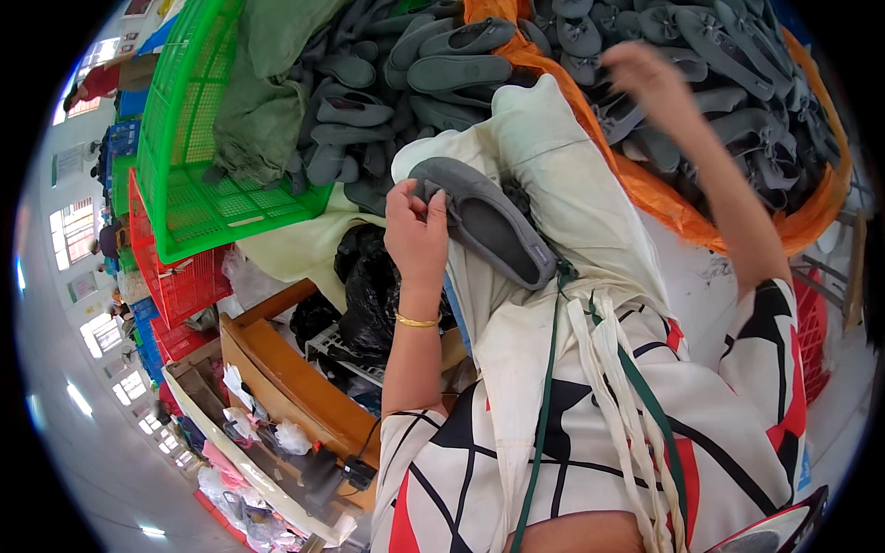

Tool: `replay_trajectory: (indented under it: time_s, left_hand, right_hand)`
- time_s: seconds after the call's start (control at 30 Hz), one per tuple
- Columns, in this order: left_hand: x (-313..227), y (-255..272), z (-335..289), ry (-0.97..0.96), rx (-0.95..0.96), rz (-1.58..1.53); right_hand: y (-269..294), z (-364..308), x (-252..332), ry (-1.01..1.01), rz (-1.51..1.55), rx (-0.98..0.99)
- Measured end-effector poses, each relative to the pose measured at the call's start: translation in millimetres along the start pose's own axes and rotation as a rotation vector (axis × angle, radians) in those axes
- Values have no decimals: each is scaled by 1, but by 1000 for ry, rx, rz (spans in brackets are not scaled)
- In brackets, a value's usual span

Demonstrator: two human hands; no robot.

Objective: The person sews a grey slipper by hand using a needle and thread, working on a cushion placed on their lap. They repeatedly stitch the upper part of the slipper, pull the thread, and adjust the slipper's position. The person handles multiple slippers from nearby baskets, placing finished ones aside.

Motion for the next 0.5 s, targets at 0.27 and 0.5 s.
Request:
replay_trajectory:
  time_s: [0.27,0.5]
  left_hand:
    - [-43,-17,-17,-432,102,400]
    - [-29,-17,-17,-243,153,364]
  right_hand:
    - [-210,-92,71,792,-499,485]
    - [-202,-34,82,338,-183,225]
Point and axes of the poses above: each hand's wrist, its own z-axis towards the middle knuckle, its own y-axis out of the back of the hand, x = y × z, the point moved 10 cm from there along z, towards the middle knuckle, and after that the axes turned 13 degrees about -x, right-handed, at the moved point
